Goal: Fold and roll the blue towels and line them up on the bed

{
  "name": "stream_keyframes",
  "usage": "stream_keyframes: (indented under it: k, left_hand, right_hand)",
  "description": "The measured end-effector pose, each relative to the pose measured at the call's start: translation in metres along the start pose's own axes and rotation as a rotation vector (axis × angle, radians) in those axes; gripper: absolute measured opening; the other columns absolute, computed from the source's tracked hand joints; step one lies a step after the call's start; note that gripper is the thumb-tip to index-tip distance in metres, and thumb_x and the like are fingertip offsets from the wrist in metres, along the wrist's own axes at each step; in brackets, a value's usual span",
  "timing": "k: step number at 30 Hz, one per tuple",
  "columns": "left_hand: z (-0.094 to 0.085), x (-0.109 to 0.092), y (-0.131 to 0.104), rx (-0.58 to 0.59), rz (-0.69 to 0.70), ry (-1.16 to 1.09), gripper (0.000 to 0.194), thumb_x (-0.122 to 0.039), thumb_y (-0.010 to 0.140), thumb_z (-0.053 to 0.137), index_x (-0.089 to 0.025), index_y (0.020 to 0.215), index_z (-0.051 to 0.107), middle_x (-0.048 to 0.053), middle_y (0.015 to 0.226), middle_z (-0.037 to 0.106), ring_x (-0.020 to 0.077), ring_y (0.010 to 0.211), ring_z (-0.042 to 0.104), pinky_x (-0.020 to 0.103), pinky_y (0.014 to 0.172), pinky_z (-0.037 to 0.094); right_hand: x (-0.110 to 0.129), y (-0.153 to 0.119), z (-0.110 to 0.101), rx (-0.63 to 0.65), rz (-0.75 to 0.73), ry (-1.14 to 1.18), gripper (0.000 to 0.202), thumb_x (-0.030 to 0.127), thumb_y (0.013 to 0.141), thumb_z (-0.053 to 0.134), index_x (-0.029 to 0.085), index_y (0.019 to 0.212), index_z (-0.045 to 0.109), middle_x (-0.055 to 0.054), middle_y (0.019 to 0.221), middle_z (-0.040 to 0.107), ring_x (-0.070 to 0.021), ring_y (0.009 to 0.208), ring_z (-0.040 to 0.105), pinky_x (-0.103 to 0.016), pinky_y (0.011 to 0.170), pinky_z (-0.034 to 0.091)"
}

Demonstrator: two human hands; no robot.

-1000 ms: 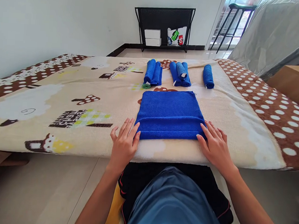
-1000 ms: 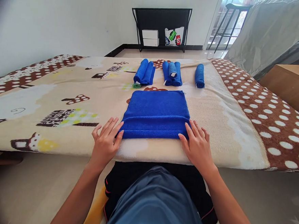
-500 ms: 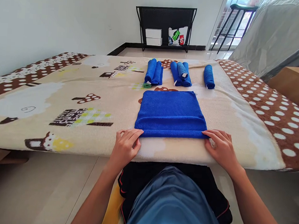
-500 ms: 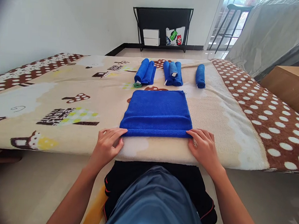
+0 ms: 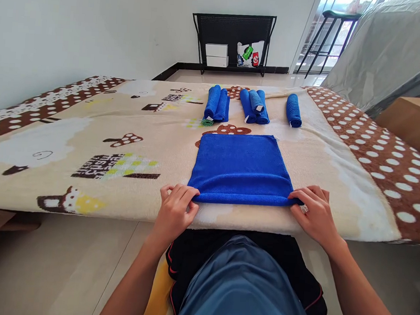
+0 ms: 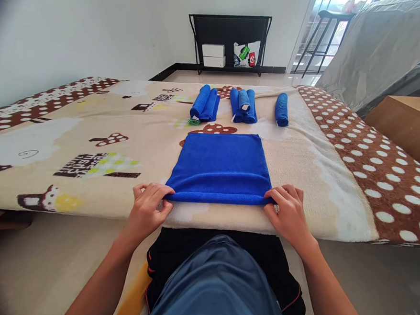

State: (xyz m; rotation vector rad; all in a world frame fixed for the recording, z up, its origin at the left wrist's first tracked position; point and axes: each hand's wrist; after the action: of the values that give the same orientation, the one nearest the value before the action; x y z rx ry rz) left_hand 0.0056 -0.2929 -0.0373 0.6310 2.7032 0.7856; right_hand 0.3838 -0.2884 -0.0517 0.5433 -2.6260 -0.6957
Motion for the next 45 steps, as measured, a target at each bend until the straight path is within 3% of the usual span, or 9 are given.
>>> stream_keyframes:
  k: [5, 9, 11, 15, 20, 25, 30, 35, 45]
  left_hand:
    - [-0.008, -0.007, -0.006, 0.09, -0.061, 0.012, 0.026, 0.0, 0.08, 0.049, -0.02, 0.093, 0.057, 0.001, 0.087, 0.067, 0.0202, 0.085, 0.064, 0.045, 0.096, 0.034]
    - [0.004, -0.03, 0.004, 0.008, -0.138, 0.147, 0.032, -0.002, 0.083, 0.051, -0.02, 0.107, 0.062, 0.009, 0.108, 0.07, 0.0287, 0.107, 0.063, 0.052, 0.1, 0.032]
    - [0.014, -0.047, 0.013, -0.004, -0.073, 0.098, 0.039, -0.004, 0.086, 0.052, -0.019, 0.12, 0.061, 0.012, 0.125, 0.066, 0.0298, 0.122, 0.058, 0.051, 0.104, 0.033]
    - [0.035, -0.069, 0.024, 0.109, 0.146, -0.112, 0.041, -0.013, 0.097, 0.047, -0.018, 0.138, 0.053, 0.009, 0.139, 0.062, 0.0216, 0.132, 0.054, 0.04, 0.112, 0.037]
    - [0.035, -0.036, 0.012, 0.157, 0.008, -0.06, 0.041, -0.028, 0.103, 0.042, -0.021, 0.143, 0.051, 0.009, 0.146, 0.057, 0.0233, 0.138, 0.05, 0.044, 0.115, 0.034]
    - [0.02, 0.005, -0.008, 0.04, -0.154, 0.069, 0.035, -0.028, 0.102, 0.044, -0.025, 0.134, 0.06, 0.01, 0.14, 0.062, 0.0304, 0.137, 0.052, 0.057, 0.113, 0.027]
    - [0.021, -0.03, 0.009, -0.108, -0.088, 0.028, 0.033, -0.019, 0.1, 0.047, -0.02, 0.129, 0.062, 0.012, 0.14, 0.062, 0.0273, 0.136, 0.052, 0.05, 0.113, 0.033]
    - [0.038, -0.064, 0.037, 0.169, 0.137, -0.143, 0.038, -0.023, 0.102, 0.042, -0.014, 0.135, 0.058, 0.011, 0.139, 0.063, 0.022, 0.131, 0.057, 0.039, 0.107, 0.044]
    - [0.023, 0.001, 0.003, -0.021, -0.201, 0.1, 0.03, -0.031, 0.102, 0.047, -0.021, 0.12, 0.069, 0.009, 0.137, 0.065, 0.032, 0.136, 0.053, 0.058, 0.113, 0.03]
  right_hand:
    - [0.007, 0.0, -0.002, 0.09, 0.028, -0.011, 0.018, 0.012, 0.088, 0.045, 0.019, 0.085, 0.062, -0.002, 0.083, 0.066, -0.0204, 0.087, 0.053, -0.039, 0.085, 0.035]
    - [0.032, 0.009, 0.016, -0.081, 0.124, -0.269, 0.018, 0.013, 0.089, 0.051, 0.018, 0.096, 0.067, -0.008, 0.102, 0.07, -0.0264, 0.099, 0.057, -0.045, 0.092, 0.035]
    - [0.054, 0.014, 0.027, -0.106, 0.021, -0.211, 0.028, 0.011, 0.091, 0.049, 0.017, 0.112, 0.066, -0.009, 0.118, 0.069, -0.0256, 0.11, 0.058, -0.044, 0.097, 0.036]
    - [0.087, 0.021, 0.043, 0.076, -0.252, 0.0, 0.039, 0.019, 0.101, 0.043, 0.018, 0.139, 0.054, -0.007, 0.142, 0.059, -0.0196, 0.132, 0.051, -0.039, 0.111, 0.034]
    - [0.059, 0.01, 0.041, 0.087, -0.106, -0.065, 0.047, 0.038, 0.104, 0.043, 0.016, 0.145, 0.049, -0.008, 0.146, 0.055, -0.0215, 0.137, 0.049, -0.041, 0.117, 0.03]
    - [0.02, -0.006, 0.028, -0.022, 0.083, -0.213, 0.041, 0.039, 0.103, 0.046, 0.016, 0.134, 0.06, -0.011, 0.136, 0.063, -0.0257, 0.129, 0.057, -0.048, 0.115, 0.029]
    - [0.056, 0.014, 0.03, -0.053, 0.025, -0.148, 0.036, 0.036, 0.102, 0.046, 0.016, 0.125, 0.065, -0.011, 0.134, 0.065, -0.0266, 0.132, 0.055, -0.047, 0.113, 0.03]
    - [0.097, 0.038, 0.047, 0.152, -0.137, -0.024, 0.046, 0.041, 0.105, 0.037, 0.016, 0.138, 0.057, -0.008, 0.147, 0.054, -0.0219, 0.136, 0.05, -0.039, 0.111, 0.037]
    - [0.03, 0.008, 0.032, 0.036, 0.097, -0.248, 0.05, 0.046, 0.104, 0.04, 0.011, 0.135, 0.059, -0.014, 0.141, 0.059, -0.0284, 0.133, 0.054, -0.049, 0.114, 0.03]
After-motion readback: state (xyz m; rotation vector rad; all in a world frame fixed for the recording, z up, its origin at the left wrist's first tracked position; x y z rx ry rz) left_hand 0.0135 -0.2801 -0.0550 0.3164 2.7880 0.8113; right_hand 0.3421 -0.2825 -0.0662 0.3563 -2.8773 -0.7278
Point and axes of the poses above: each hand's wrist, its own y-axis towards the middle knuckle, its own z-axis out of the palm, x = y × z
